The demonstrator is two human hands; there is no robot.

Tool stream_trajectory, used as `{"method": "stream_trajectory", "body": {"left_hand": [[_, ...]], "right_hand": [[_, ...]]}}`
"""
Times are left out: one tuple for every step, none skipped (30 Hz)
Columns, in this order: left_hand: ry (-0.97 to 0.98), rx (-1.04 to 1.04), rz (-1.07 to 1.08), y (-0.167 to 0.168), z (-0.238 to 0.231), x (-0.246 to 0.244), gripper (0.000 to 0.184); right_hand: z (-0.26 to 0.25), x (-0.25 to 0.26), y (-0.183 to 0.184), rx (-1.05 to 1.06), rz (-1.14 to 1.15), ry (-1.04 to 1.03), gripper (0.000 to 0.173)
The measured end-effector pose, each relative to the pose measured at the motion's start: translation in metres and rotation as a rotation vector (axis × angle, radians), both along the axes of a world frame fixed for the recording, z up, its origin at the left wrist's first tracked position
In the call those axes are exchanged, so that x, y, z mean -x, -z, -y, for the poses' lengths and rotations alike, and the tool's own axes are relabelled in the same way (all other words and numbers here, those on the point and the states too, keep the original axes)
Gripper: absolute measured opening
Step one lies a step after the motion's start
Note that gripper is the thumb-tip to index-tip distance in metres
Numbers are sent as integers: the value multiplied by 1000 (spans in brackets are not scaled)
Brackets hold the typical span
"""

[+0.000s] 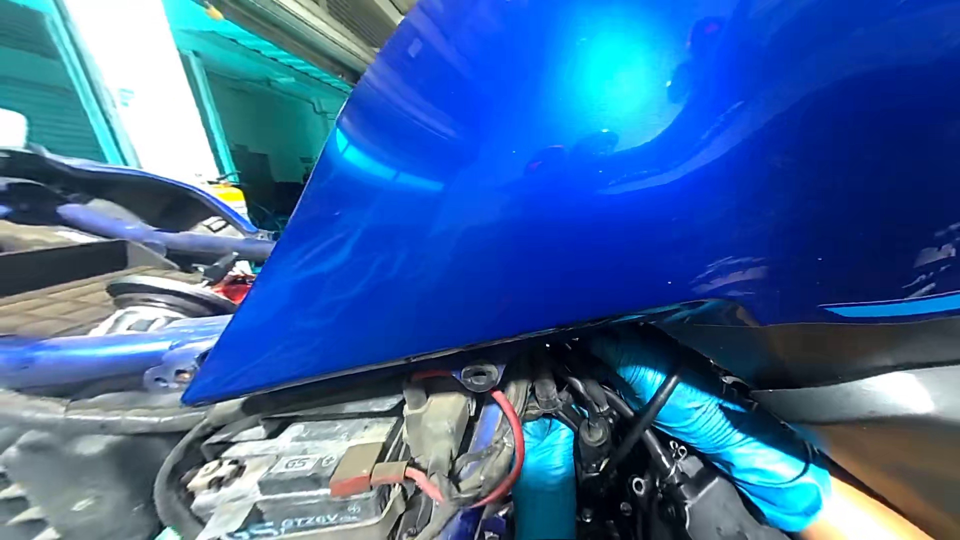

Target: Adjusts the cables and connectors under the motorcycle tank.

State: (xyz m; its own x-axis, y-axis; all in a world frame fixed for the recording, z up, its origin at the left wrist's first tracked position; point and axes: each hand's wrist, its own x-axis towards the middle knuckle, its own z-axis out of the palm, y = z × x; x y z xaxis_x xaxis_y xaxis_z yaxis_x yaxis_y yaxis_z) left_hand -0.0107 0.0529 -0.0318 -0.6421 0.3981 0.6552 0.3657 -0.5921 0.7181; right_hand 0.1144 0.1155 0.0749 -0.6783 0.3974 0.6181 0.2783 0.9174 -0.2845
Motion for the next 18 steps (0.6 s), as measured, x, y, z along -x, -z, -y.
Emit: {"method": "stream_trajectory", "body": {"left_hand": [[36, 17, 88, -14, 9, -6, 9], [85, 53, 159, -28, 19, -11, 12], [106, 74, 205, -37, 25, -14, 15], [147, 50, 243, -40, 26, -15, 19], [250, -29, 312, -36, 20, -11, 17], [345, -122, 390, -29, 10, -8, 15], [423, -215, 467, -19, -3, -3, 15], [469, -248, 535, -13, -10, 0, 18], [486, -228, 580, -13, -10, 1, 20], [449, -159, 597, -17, -6, 0, 22], [357, -82, 595, -23, -3, -2, 20], [321, -67, 565, -20, -7, -1, 19], [300, -67, 519, -16, -11, 1, 18], [239, -46, 460, -14, -12, 3, 15], [162, -6, 390, -14, -10, 5, 11], [149, 11, 377, -15, -8, 6, 10], [187, 0, 423, -19, -4, 3, 12], [283, -11, 535, -36, 6, -8, 16]], "right_hand": [[-2, -1, -1, -12, -22, -12, 24], [-6, -2, 3, 20, -69, -63, 24], [-13, 2, 15, 26, -154, -116, 23], [-24, 9, 33, 63, -218, -157, 22], [-29, 15, 49, 88, -280, -116, 23], [-30, 22, 59, 121, -317, -42, 24], [-30, 24, 64, 205, -307, -14, 25], [-29, 23, 64, 279, -290, -21, 26], [-28, 22, 62, 353, -298, -87, 25], [-27, 22, 60, 390, -368, -203, 26], [-27, 24, 54, 360, -474, -327, 26], [-22, 22, 41, 347, -504, -413, 26], [-7, 12, 19, 331, -430, -356, 25], [7, 2, 1, 318, -312, -245, 26], [16, -7, -9, 342, -182, -144, 31], [23, -13, -15, 401, -73, -71, 39], [31, -18, -23, 498, 31, -25, 47], [37, -20, -28, 574, 118, 24, 56]]}}
